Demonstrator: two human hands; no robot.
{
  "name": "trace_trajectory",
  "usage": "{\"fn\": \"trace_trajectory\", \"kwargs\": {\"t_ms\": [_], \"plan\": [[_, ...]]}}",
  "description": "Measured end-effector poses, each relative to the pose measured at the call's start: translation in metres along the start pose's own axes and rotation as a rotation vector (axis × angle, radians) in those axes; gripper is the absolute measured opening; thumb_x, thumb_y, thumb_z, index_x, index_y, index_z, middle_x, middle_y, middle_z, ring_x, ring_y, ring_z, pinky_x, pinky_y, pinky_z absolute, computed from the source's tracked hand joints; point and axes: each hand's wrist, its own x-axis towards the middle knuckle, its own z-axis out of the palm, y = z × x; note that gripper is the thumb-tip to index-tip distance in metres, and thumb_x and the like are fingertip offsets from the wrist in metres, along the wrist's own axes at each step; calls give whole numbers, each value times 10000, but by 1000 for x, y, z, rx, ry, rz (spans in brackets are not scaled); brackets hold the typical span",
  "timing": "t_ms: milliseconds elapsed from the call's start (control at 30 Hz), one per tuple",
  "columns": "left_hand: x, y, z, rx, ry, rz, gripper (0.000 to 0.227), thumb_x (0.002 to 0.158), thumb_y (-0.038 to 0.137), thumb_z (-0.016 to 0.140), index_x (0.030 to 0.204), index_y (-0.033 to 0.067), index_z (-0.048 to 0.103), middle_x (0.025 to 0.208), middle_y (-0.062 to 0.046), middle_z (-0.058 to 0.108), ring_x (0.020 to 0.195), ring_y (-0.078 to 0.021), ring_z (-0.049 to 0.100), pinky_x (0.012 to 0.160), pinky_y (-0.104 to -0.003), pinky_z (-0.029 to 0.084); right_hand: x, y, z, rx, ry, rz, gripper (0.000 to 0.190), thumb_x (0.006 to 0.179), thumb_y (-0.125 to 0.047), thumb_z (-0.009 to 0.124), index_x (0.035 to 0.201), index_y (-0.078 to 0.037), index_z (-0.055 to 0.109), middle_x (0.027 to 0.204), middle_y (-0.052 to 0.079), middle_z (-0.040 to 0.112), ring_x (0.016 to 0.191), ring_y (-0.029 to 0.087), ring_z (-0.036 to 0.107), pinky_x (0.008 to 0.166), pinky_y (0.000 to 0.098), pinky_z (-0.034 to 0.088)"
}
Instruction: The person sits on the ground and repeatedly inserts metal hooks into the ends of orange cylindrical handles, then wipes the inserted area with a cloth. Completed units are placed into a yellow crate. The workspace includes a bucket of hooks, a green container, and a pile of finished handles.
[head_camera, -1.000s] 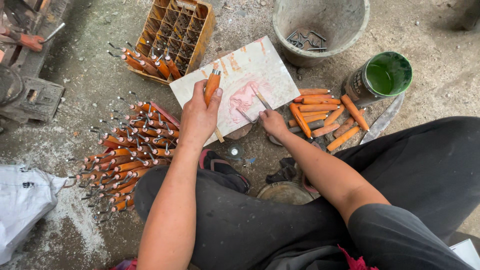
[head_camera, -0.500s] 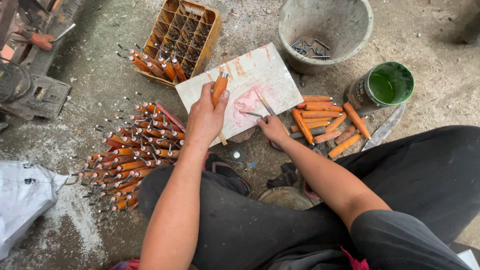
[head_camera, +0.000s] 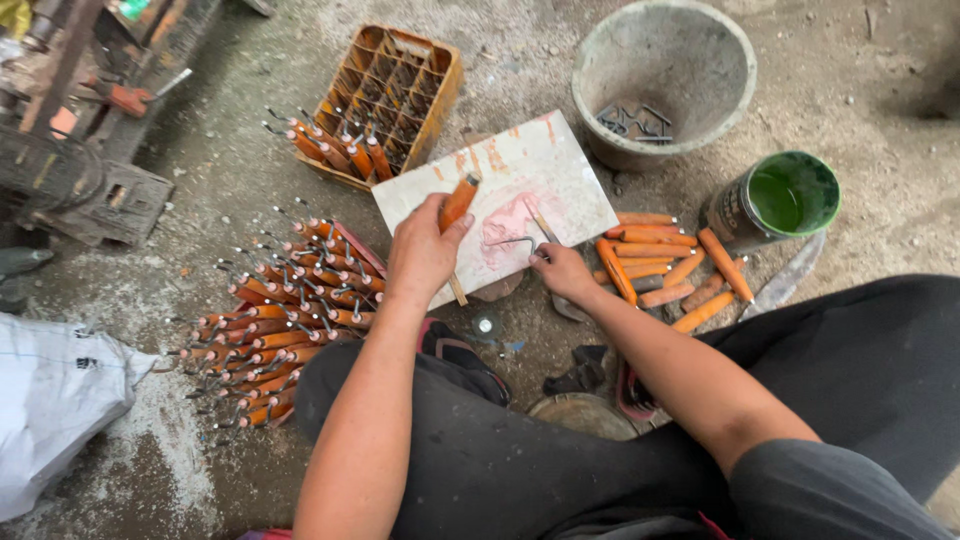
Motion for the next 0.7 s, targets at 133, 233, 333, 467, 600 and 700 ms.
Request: {"fn": "trace_trajectory", "kwargs": {"t_ms": [133, 233, 333, 467, 600, 700], "plan": [[0, -2, -3, -49, 45, 63, 442, 857, 280, 786, 1222, 62, 665, 1111, -213, 731, 1050, -388, 697, 890, -436, 535, -1, -49, -69, 277, -168, 93, 254, 974, -305, 609, 1014, -65, 679, 765, -6, 620, 608, 104, 546, 527, 306, 490], [3, -3, -6, -57, 68, 76, 446, 847, 264, 796, 1225, 62, 674, 1112, -209, 733, 1050, -381, 699, 897, -430, 536, -15, -92, -127, 448, -203, 7, 215, 1012, -247, 593, 1015, -41, 655, 734, -14, 549, 596, 79, 467, 526, 271, 418], [4, -1, -4, -73, 74, 109, 446, 836, 253, 802, 1220, 61, 682, 1113, -206, 737, 1044, -377, 701, 897, -423, 535, -41, -127, -168, 674, -282, -8, 212, 1051, -216, 561, 984, -22, 612, 665, -3, 429, 561, 91, 399, 510, 275, 382], [5, 6, 4, -113, 60, 131, 470, 828, 258, 819, 1227, 53, 679, 1092, -207, 740, 1014, -349, 721, 880, -401, 548, -59, -153, -185, 969, -333, -32, 187, 1053, -189, 538, 958, -30, 569, 658, -14, 426, 559, 91, 378, 516, 270, 377], [4, 13, 11, -134, 21, 80, 473, 817, 259, 830, 1218, 53, 687, 1059, -192, 754, 970, -302, 748, 851, -378, 561, -57, -159, -175, 1072, -361, -33, 209, 1057, -201, 539, 946, -25, 563, 647, 1, 437, 550, 98, 384, 502, 268, 365], [3, 16, 10, -152, -5, 51, 463, 819, 261, 828, 1213, 58, 696, 1035, -184, 763, 937, -287, 755, 839, -369, 562, -51, -159, -166, 1133, -405, 16, 202, 1042, -205, 546, 945, -29, 568, 638, -4, 433, 544, 100, 394, 490, 269, 368]]}}
